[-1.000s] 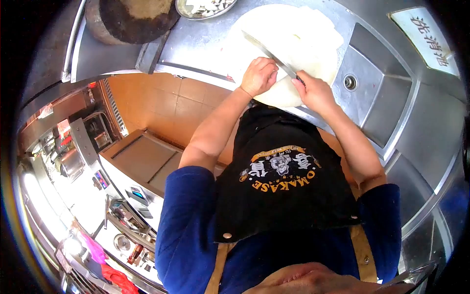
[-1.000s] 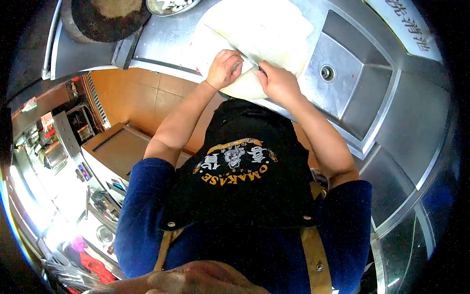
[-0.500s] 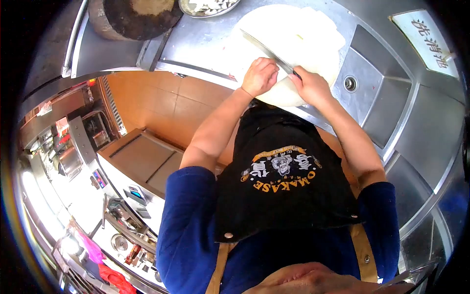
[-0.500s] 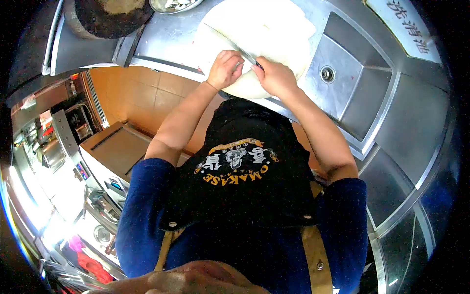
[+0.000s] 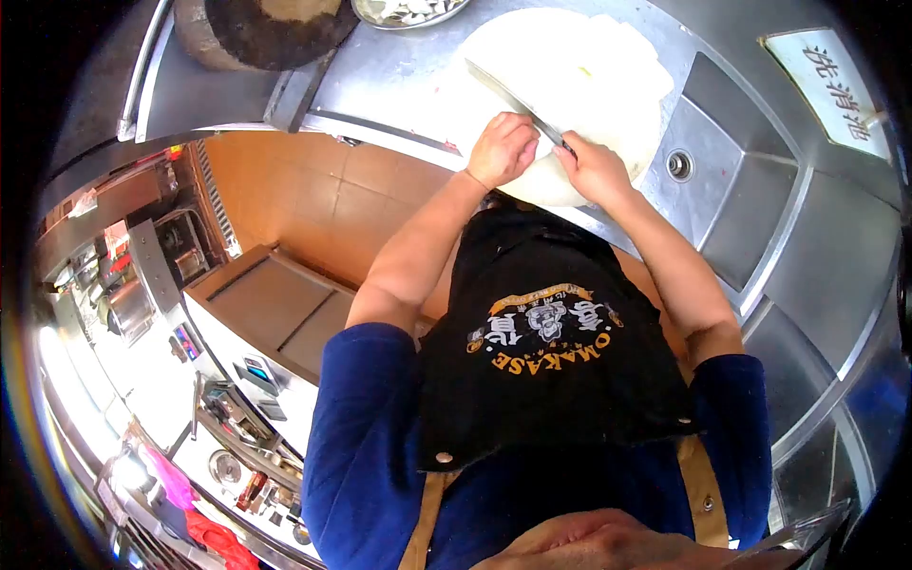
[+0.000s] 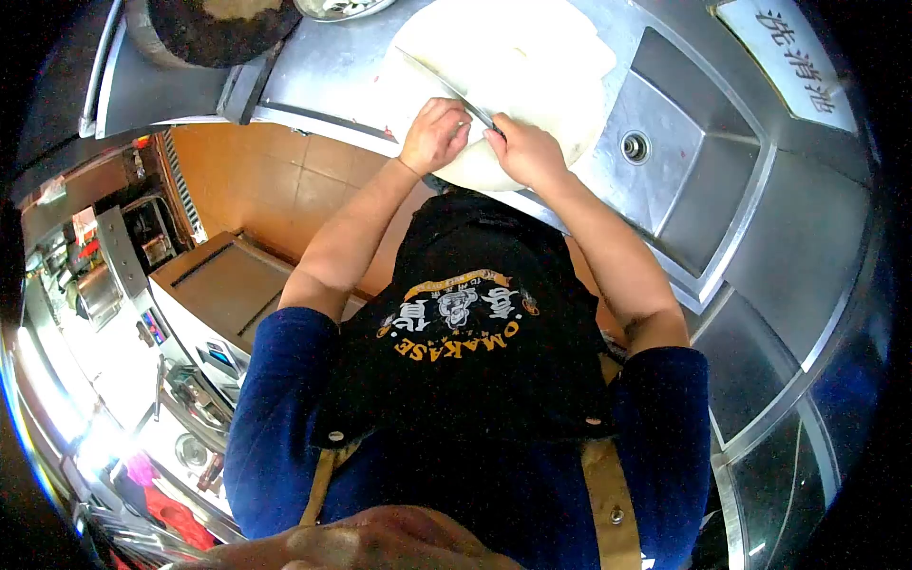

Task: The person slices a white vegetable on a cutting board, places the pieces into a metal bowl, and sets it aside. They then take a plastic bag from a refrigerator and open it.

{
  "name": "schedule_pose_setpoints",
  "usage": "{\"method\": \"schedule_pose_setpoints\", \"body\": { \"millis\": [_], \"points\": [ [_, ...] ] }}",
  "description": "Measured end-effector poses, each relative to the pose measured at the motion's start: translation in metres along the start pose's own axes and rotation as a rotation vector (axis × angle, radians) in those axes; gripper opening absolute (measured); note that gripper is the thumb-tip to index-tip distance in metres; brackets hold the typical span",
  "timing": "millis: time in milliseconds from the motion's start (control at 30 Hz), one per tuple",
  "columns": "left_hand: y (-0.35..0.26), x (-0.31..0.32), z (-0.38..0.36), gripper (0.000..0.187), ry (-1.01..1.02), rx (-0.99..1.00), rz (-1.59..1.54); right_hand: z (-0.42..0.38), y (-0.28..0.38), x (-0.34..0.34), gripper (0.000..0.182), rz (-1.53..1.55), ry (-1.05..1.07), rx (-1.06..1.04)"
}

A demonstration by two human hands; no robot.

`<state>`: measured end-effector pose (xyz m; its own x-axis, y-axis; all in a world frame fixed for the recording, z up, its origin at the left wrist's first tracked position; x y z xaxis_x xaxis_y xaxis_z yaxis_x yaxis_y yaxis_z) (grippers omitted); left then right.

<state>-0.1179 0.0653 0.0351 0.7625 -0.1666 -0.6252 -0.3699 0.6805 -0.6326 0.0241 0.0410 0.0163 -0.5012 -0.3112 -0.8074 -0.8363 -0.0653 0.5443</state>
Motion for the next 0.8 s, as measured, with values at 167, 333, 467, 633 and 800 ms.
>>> {"method": "schedule_pose_setpoints", "body": {
  "millis": [167, 333, 467, 633, 800],
  "points": [
    [0.000, -0.001, -0.004, 0.022, 0.015, -0.007, -0.017, -0.015, 0.016, -0.025, 0.028, -0.006, 0.052, 0.048],
    [-0.002, -0.007, -0.004, 0.020, 0.033, -0.008, 0.006, 0.001, 0.016, -0.011, 0.029, -0.017, 0.077, 0.053],
    [0.001, -0.006, -0.009, 0.020, 0.058, -0.032, 0.012, -0.018, 0.023, -0.032, 0.029, 0.019, 0.066, 0.048],
    [-0.001, -0.009, -0.009, 0.021, 0.062, -0.036, 0.009, -0.001, 0.024, -0.013, 0.031, -0.021, 0.052, -0.001],
    [0.001, -0.008, -0.016, 0.022, 0.076, -0.029, -0.017, -0.010, 0.023, -0.009, 0.031, 0.002, 0.060, 0.014]
  ]
}}
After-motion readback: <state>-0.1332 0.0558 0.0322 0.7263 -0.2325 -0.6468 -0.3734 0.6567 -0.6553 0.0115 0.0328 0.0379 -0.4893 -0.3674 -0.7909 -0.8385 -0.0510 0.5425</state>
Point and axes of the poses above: each hand's wrist, its own z-axis towards the middle knuckle, its own x-axis out of the palm, y = z × x, the point moved 9 cm from there along z, towards the middle knuckle, and after that the axes turned 5 degrees about -z, right-handed, at the moved point
